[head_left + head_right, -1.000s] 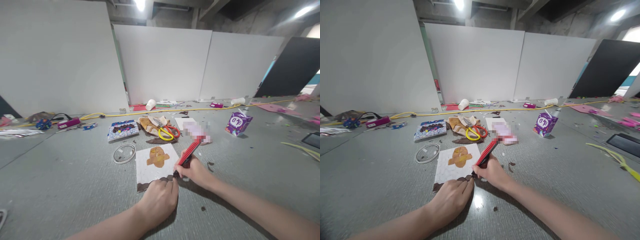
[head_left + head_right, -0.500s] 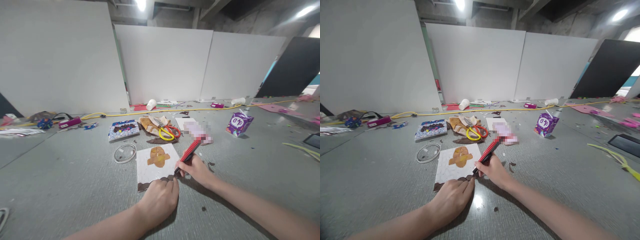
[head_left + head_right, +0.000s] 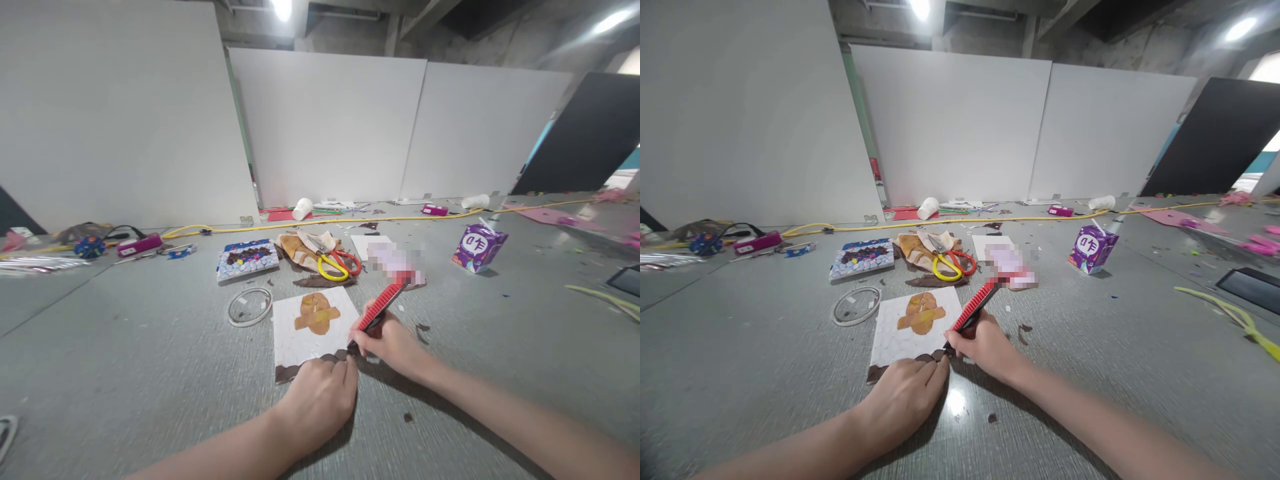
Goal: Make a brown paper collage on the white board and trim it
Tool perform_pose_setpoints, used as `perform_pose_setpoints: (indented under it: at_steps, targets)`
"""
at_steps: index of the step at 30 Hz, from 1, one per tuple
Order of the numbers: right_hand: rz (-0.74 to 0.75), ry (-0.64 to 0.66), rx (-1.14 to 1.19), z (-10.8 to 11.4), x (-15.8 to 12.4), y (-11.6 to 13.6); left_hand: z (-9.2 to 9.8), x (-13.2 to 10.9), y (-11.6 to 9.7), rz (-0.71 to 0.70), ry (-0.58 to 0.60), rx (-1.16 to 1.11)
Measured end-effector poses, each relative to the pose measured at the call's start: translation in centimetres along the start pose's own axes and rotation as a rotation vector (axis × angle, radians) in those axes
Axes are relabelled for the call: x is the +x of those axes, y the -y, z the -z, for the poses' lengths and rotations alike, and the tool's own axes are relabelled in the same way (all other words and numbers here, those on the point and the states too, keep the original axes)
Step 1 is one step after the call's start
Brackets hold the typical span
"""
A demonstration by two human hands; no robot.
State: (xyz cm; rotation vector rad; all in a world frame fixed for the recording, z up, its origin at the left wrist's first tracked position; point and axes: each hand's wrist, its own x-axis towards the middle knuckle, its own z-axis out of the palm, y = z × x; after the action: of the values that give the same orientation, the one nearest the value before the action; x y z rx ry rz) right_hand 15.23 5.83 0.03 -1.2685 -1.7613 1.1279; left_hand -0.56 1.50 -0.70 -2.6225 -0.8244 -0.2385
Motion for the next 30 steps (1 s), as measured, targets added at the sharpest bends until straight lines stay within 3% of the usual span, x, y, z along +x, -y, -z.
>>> perform_pose_setpoints:
  at_steps: [5,12,17,24,30]
  targets:
    - [0.028,0.009,0.110,0.2,0.3,-0.4,-0.3,-0.1,0.0,0.047,-0.028,-0.026]
    - [0.026,0.009,0.384,0.4,1.2,-1.5,0.3,0.4,0.2,0.267,-0.051,-0.176]
    - [0.022,-0.004,0.327,0.4,1.1,-1.6,0.3,0.5,0.3,0.244,-0.031,-0.195]
    - [0.044,-0.022,0.115,0.5,0.6,-0.4,-0.3,0.1,0.2,0.118,-0.196,-0.077]
    - [0.055,-0.004,0.099,0.5,0.5,-0.1,-0.3,0.1,0.1,0.086,-0.228,-0.057]
